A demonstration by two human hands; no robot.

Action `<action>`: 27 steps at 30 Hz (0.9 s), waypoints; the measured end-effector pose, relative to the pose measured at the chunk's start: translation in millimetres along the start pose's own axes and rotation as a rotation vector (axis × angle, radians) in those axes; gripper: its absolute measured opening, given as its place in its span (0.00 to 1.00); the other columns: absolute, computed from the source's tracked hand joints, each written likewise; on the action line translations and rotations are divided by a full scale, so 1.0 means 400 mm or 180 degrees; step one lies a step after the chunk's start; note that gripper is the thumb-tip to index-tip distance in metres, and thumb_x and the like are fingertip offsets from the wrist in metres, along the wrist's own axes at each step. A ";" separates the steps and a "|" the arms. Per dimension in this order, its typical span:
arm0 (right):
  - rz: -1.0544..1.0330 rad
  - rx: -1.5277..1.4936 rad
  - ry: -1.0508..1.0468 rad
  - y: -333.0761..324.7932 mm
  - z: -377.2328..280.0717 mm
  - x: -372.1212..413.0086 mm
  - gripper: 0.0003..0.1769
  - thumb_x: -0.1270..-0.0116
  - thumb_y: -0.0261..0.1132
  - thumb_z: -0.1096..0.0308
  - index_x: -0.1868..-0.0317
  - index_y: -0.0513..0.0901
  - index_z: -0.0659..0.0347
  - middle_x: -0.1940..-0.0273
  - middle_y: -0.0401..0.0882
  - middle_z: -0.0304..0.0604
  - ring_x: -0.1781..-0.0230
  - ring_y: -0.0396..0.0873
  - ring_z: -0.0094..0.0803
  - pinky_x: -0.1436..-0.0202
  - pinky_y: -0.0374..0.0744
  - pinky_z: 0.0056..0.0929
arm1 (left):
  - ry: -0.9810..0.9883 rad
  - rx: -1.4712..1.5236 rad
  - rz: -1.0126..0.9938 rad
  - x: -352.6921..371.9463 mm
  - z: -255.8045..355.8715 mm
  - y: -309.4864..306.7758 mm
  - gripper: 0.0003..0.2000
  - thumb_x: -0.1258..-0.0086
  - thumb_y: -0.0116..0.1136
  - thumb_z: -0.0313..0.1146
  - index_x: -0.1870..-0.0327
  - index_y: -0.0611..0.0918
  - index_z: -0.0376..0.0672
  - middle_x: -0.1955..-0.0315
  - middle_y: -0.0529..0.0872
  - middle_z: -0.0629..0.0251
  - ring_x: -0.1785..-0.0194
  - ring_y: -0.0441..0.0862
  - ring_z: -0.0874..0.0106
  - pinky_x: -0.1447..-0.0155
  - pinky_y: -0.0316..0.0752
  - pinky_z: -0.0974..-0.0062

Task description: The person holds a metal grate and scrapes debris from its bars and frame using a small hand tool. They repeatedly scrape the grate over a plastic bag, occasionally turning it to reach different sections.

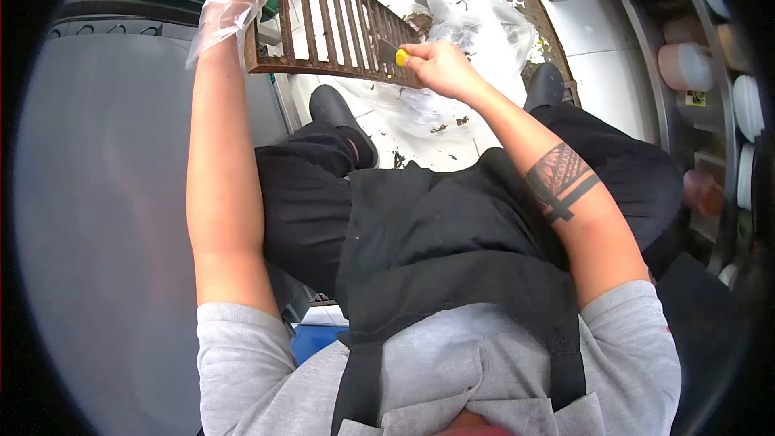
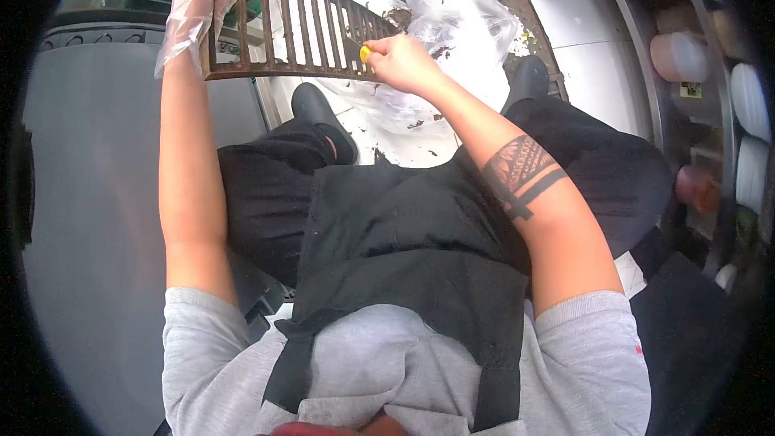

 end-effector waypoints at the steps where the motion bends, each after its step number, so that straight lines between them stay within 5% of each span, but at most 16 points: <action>1: -0.0076 -0.0239 0.0268 0.001 0.003 -0.003 0.22 0.31 0.63 0.57 0.42 0.89 0.57 0.58 0.91 0.55 0.55 0.90 0.48 0.45 0.83 0.40 | -0.0081 0.0078 0.0101 0.007 -0.001 -0.002 0.05 0.38 0.61 0.28 0.73 0.82 0.37 0.83 0.75 0.71 0.80 0.69 0.80 0.73 0.61 0.78; 6: 0.0044 0.0409 -0.0574 0.019 -0.012 -0.046 0.21 0.32 0.63 0.59 0.44 0.90 0.57 0.61 0.91 0.54 0.59 0.90 0.45 0.47 0.84 0.39 | 0.0267 0.0127 0.0004 -0.023 -0.021 -0.011 0.09 0.37 0.61 0.26 0.79 0.80 0.38 0.83 0.75 0.69 0.80 0.68 0.79 0.70 0.66 0.80; 8: -0.0853 0.0291 0.0527 0.011 -0.024 -0.009 0.20 0.32 0.63 0.60 0.44 0.91 0.56 0.58 0.91 0.53 0.56 0.91 0.43 0.45 0.84 0.37 | 0.0176 0.0204 -0.0247 0.009 0.007 0.018 0.09 0.37 0.60 0.26 0.79 0.80 0.37 0.83 0.75 0.69 0.79 0.69 0.78 0.65 0.72 0.79; 9: -0.1023 0.0185 0.0765 0.006 -0.012 -0.009 0.20 0.33 0.64 0.59 0.45 0.91 0.56 0.52 0.91 0.53 0.51 0.90 0.44 0.42 0.83 0.36 | 0.0222 0.0540 -0.0016 0.040 0.049 0.037 0.03 0.41 0.59 0.23 0.67 0.83 0.37 0.79 0.80 0.65 0.78 0.74 0.74 0.68 0.72 0.77; 10: -0.1033 0.0186 0.0772 0.021 0.010 -0.022 0.20 0.33 0.64 0.59 0.45 0.91 0.56 0.52 0.91 0.53 0.51 0.90 0.44 0.42 0.83 0.36 | 0.0264 0.0877 0.0215 0.056 0.073 0.039 0.15 0.45 0.57 0.19 0.56 0.86 0.38 0.75 0.85 0.61 0.78 0.78 0.70 0.71 0.73 0.75; 11: -0.0555 0.0007 0.0500 0.012 0.023 -0.045 0.21 0.33 0.64 0.58 0.45 0.91 0.56 0.52 0.90 0.53 0.50 0.90 0.45 0.42 0.83 0.36 | 0.0338 0.0769 0.0141 0.059 0.084 0.046 0.26 0.46 0.51 0.17 0.42 0.81 0.30 0.72 0.84 0.62 0.78 0.74 0.77 0.72 0.69 0.82; 12: -0.0062 -0.0167 0.0215 -0.012 0.020 -0.058 0.21 0.32 0.64 0.57 0.45 0.91 0.57 0.51 0.90 0.54 0.50 0.90 0.46 0.41 0.83 0.36 | 0.0343 0.0778 0.0146 0.054 0.082 0.045 0.26 0.46 0.51 0.17 0.42 0.81 0.30 0.72 0.84 0.62 0.78 0.74 0.77 0.72 0.69 0.82; 13: 0.0093 0.0165 0.0133 -0.013 0.000 -0.041 0.22 0.32 0.64 0.54 0.45 0.91 0.55 0.51 0.90 0.54 0.49 0.89 0.48 0.40 0.83 0.36 | 0.0146 0.0387 0.0142 0.033 0.057 0.039 0.09 0.41 0.54 0.22 0.60 0.81 0.33 0.78 0.79 0.66 0.78 0.72 0.77 0.68 0.71 0.80; 14: -0.0136 0.0521 -0.0419 0.046 0.037 -0.056 0.22 0.31 0.64 0.53 0.44 0.91 0.55 0.53 0.91 0.53 0.52 0.88 0.51 0.42 0.83 0.39 | -0.0055 -0.0013 0.0128 0.010 0.032 0.029 0.10 0.35 0.58 0.27 0.78 0.81 0.36 0.84 0.74 0.69 0.78 0.69 0.77 0.63 0.72 0.77; 15: -0.0492 0.0422 -0.0101 0.043 0.031 -0.046 0.22 0.31 0.64 0.54 0.44 0.90 0.56 0.55 0.91 0.53 0.54 0.89 0.50 0.44 0.83 0.40 | 0.0446 -0.0168 -0.0279 -0.028 0.012 0.016 0.10 0.35 0.57 0.28 0.77 0.82 0.36 0.82 0.75 0.69 0.76 0.70 0.77 0.62 0.72 0.79; 18: -0.1005 -0.0451 0.0802 0.010 0.046 -0.022 0.22 0.31 0.64 0.57 0.43 0.90 0.57 0.61 0.91 0.53 0.60 0.89 0.45 0.49 0.83 0.42 | 0.0372 -0.0621 0.0004 0.020 0.066 0.027 0.11 0.35 0.56 0.29 0.78 0.82 0.37 0.80 0.77 0.69 0.75 0.71 0.78 0.63 0.70 0.79; 20: -0.0848 -0.0539 0.0697 0.014 0.042 -0.032 0.22 0.32 0.64 0.59 0.42 0.89 0.60 0.62 0.91 0.55 0.64 0.90 0.40 0.54 0.84 0.37 | 0.0347 -0.0863 -0.0097 0.011 0.064 0.034 0.07 0.36 0.56 0.27 0.72 0.84 0.35 0.78 0.78 0.69 0.74 0.73 0.78 0.63 0.69 0.80; 22: -0.0485 -0.0069 -0.0009 0.031 0.023 -0.055 0.23 0.30 0.64 0.60 0.40 0.88 0.61 0.71 0.88 0.45 0.77 0.82 0.26 0.68 0.81 0.30 | 0.0163 0.0186 0.0209 0.037 0.066 0.037 0.07 0.37 0.57 0.25 0.62 0.85 0.34 0.79 0.78 0.69 0.75 0.73 0.79 0.67 0.66 0.81; 24: -0.0528 0.0251 -0.0050 0.001 -0.020 -0.053 0.21 0.29 0.61 0.60 0.44 0.89 0.64 0.68 0.90 0.49 0.73 0.86 0.30 0.63 0.84 0.35 | -0.0042 0.0189 -0.0108 0.055 0.073 0.045 0.12 0.37 0.57 0.23 0.54 0.84 0.32 0.79 0.77 0.70 0.77 0.72 0.81 0.69 0.64 0.84; 26: -0.1271 0.1087 0.0708 0.019 0.001 -0.039 0.19 0.29 0.59 0.61 0.50 0.90 0.65 0.65 0.90 0.53 0.65 0.90 0.40 0.53 0.85 0.42 | -0.0205 0.0081 -0.0047 0.026 0.033 0.015 0.14 0.35 0.57 0.23 0.50 0.83 0.30 0.77 0.78 0.70 0.77 0.71 0.81 0.70 0.67 0.85; 27: -0.0712 0.1562 -0.0270 0.006 -0.049 -0.063 0.18 0.32 0.59 0.62 0.55 0.91 0.63 0.64 0.89 0.57 0.59 0.89 0.51 0.50 0.85 0.48 | -0.0145 0.0335 0.0007 0.033 0.038 0.023 0.15 0.35 0.56 0.23 0.48 0.82 0.29 0.75 0.79 0.69 0.77 0.72 0.81 0.70 0.68 0.85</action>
Point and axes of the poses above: each hand's wrist, its own x-axis away from the middle knuckle, its own y-axis out of the palm, z = x × y, the point moved 9 cm from there along -x, towards the middle knuckle
